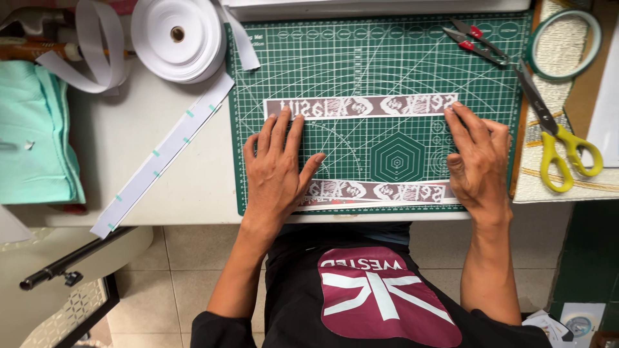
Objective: The person folds a long white paper strip along pre-marked lines, aligns and presses the folds, then places the folded strip on a green cutting mat. They handle printed paper strips and a roll of white paper, using their hands to fold and position the pieces.
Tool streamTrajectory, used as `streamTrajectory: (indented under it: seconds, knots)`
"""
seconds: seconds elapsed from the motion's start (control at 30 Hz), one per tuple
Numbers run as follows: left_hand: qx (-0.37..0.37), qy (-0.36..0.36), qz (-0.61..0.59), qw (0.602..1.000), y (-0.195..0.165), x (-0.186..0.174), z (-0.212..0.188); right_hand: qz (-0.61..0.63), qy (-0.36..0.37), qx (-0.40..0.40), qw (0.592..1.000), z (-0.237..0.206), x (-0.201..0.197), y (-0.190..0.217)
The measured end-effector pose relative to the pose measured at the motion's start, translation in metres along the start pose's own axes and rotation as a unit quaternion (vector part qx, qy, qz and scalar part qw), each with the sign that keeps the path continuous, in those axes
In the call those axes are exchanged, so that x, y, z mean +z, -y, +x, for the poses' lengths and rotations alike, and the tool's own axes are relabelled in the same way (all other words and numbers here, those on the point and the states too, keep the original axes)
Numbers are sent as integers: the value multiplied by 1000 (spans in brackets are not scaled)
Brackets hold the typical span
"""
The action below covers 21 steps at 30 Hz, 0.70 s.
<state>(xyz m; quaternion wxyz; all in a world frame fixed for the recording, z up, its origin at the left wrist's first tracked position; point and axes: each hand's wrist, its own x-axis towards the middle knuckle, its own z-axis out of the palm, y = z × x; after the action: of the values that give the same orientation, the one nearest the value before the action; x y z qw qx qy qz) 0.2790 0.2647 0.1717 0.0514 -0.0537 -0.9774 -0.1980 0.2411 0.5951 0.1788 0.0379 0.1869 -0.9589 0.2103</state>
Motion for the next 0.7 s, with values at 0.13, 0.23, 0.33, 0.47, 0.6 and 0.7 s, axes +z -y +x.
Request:
streamTrajectory:
  seconds: [0.13,0.23,0.33,0.47,0.6,0.7]
  knots:
    - [1,3,7,1000,-6,-2,2,2,3,5,1000,-2,-2,-2]
    - [8,1,15,1000,-11,-3,4,1,6,4,1000,-3,-3,-4]
    - [4,10,35,999,-15,-5,6,2,7,2,1000,-3,-3,-7]
    - [11,15,43,999,-18,-5,6,3,9,2,1000,-6,-6,-8]
    - [51,26,76,995,-21,-1,10,9,6,2,1000,-10,-11,-8]
    - [67,13,62,996,-26,-1,16,15,0,-3,1000,-10,-16,-7]
